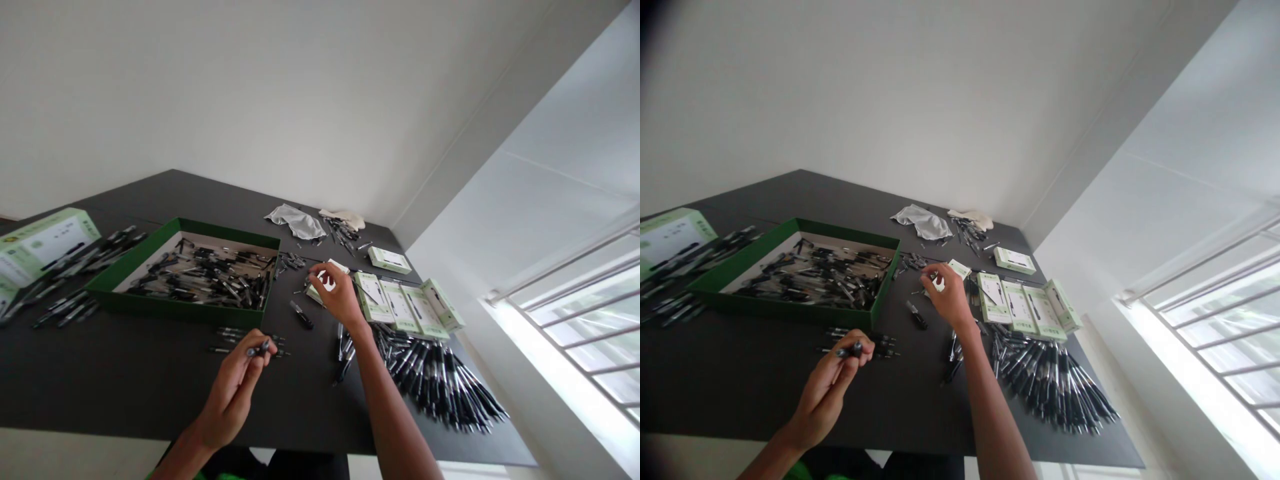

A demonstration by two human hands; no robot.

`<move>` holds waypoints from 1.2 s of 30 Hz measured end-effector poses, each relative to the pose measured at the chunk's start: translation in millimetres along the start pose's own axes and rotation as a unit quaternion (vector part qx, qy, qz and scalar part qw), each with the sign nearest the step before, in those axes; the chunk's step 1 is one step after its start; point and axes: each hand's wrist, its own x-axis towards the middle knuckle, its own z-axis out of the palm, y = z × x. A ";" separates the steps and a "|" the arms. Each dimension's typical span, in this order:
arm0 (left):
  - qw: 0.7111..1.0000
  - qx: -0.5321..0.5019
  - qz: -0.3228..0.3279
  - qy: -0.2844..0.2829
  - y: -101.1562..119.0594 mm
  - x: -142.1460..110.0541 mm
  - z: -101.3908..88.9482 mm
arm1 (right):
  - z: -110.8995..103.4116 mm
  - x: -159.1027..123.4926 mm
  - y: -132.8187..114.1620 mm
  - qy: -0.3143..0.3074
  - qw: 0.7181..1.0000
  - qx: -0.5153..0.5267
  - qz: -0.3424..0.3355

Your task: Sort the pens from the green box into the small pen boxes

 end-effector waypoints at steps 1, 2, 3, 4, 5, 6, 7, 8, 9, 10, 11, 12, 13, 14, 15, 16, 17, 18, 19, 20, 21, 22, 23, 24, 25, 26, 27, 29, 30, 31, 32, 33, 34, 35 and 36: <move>1.000 -0.008 0.000 0.001 -0.9 -0.1 0.4 | -1.1 -1.0 1.4 0.007 1.000 0.002 0.001; 1.000 -0.018 0.002 0.002 -1.5 -0.1 1.1 | -2.3 -2.1 2.5 0.011 1.000 0.004 0.005; 1.000 -0.029 0.003 0.004 -1.8 -0.2 1.9 | -3.4 -3.3 3.3 0.011 1.000 0.005 0.011; 0.999 -0.040 0.004 0.006 -2.2 -0.5 2.7 | -4.3 -4.5 3.7 0.008 1.000 0.004 0.016; 0.999 -0.049 0.004 0.008 -2.6 -0.9 3.5 | -4.9 -5.8 3.9 0.000 1.000 -0.002 0.018; 0.998 -0.055 0.003 0.007 -3.3 -1.6 4.1 | -5.3 -7.1 3.8 -0.011 1.000 -0.013 0.017; 0.998 -0.060 -0.001 0.003 -4.3 -2.4 4.5 | -5.3 -8.4 3.4 -0.023 0.999 -0.032 0.014; 0.998 -0.064 -0.007 -0.003 -5.7 -3.4 4.8 | -5.2 -9.5 2.8 -0.034 0.998 -0.054 0.010; 0.998 -0.068 -0.012 -0.012 -7.5 -4.6 4.9 | -5.0 -10.6 2.0 -0.045 0.996 -0.078 0.005; 0.997 -0.072 -0.018 -0.021 -9.4 -5.8 4.8 | -4.9 -11.5 1.2 -0.054 0.993 -0.101 0.000; 0.997 -0.074 -0.024 -0.030 -11.5 -7.0 4.6 | -4.9 -12.3 0.4 -0.062 0.991 -0.121 -0.004; 0.996 -0.074 -0.028 -0.038 -13.4 -8.3 4.3 | -5.0 -12.9 -0.2 -0.070 0.988 -0.136 -0.007; 0.996 -0.071 -0.031 -0.044 -15.0 -9.4 4.1 | -5.2 -13.5 -0.7 -0.077 0.986 -0.147 -0.010; 0.996 -0.067 -0.032 -0.049 -16.2 -10.4 3.8 | -5.6 -14.0 -0.8 -0.083 0.985 -0.153 -0.013; 0.996 -0.063 -0.032 -0.053 -16.9 -11.2 3.6 | -5.9 -14.4 -0.8 -0.088 0.983 -0.157 -0.017; 0.996 -0.061 -0.031 -0.055 -17.2 -11.8 3.4 | -6.2 -14.8 -0.5 -0.094 0.982 -0.160 -0.020; 0.996 -0.062 -0.031 -0.057 -17.1 -12.3 3.2 | -6.5 -15.1 -0.1 -0.101 0.981 -0.163 -0.024; 0.996 -0.064 -0.032 -0.058 -16.7 -12.5 3.1 | -6.7 -15.5 0.2 -0.108 0.980 -0.165 -0.026; 0.995 -0.066 -0.034 -0.059 -16.1 -12.5 3.0 | -6.8 -15.8 0.5 -0.116 0.979 -0.164 -0.024; 0.995 -0.069 -0.038 -0.059 -15.4 -12.5 3.0 | -6.9 -16.2 0.4 -0.124 0.979 -0.160 -0.015; 0.995 -0.073 -0.042 -0.057 -14.8 -12.4 3.1 | -7.1 -16.6 0.0 -0.131 0.979 -0.156 0.001; 0.994 -0.079 -0.046 -0.055 -14.3 -12.2 3.2 | -7.4 -17.0 -0.7 -0.134 0.979 -0.154 0.023; 0.994 -0.084 -0.049 -0.052 -14.0 -12.1 3.3 | -7.9 -17.4 -1.8 -0.134 0.978 -0.155 0.047; 0.993 -0.090 -0.051 -0.049 -14.0 -11.9 3.5 | -8.4 -17.7 -3.0 -0.132 0.976 -0.160 0.067; 0.993 -0.094 -0.052 -0.046 -14.1 -11.7 3.6 | -9.0 -17.9 -4.2 -0.129 0.974 -0.167 0.082; 0.993 -0.096 -0.053 -0.046 -14.4 -11.6 3.8 | -9.7 -18.1 -5.2 -0.128 0.972 -0.175 0.091; 0.993 -0.096 -0.056 -0.046 -14.8 -11.5 3.9 | -10.3 -18.2 -5.9 -0.129 0.971 -0.179 0.094; 0.993 -0.095 -0.059 -0.047 -15.4 -11.5 4.0 | -11.1 -18.3 -5.9 -0.139 0.968 -0.184 0.095; 0.993 -0.095 -0.059 -0.048 -15.4 -11.5 4.0 | -11.2 -18.4 -5.3 -0.147 0.967 -0.187 0.097; 0.993 -0.094 -0.059 -0.047 -15.2 -11.6 3.9 | -11.2 -18.5 -4.4 -0.155 0.964 -0.192 0.099; 0.993 -0.094 -0.057 -0.046 -14.9 -11.6 3.9 | -11.0 -18.7 -3.3 -0.165 0.960 -0.200 0.104; 0.993 -0.094 -0.055 -0.043 -14.5 -11.6 3.9 | -10.7 -19.0 -2.1 -0.173 0.956 -0.209 0.110; 0.993 -0.093 -0.055 -0.040 -14.2 -11.6 3.9 | -10.2 -19.4 -1.1 -0.181 0.952 -0.218 0.116; 0.994 -0.092 -0.054 -0.038 -13.9 -11.4 3.9 | -9.7 -19.8 -0.2 -0.186 0.948 -0.227 0.122; 0.994 -0.090 -0.055 -0.037 -13.7 -11.2 3.9 | -9.0 -20.3 0.5 -0.188 0.946 -0.233 0.126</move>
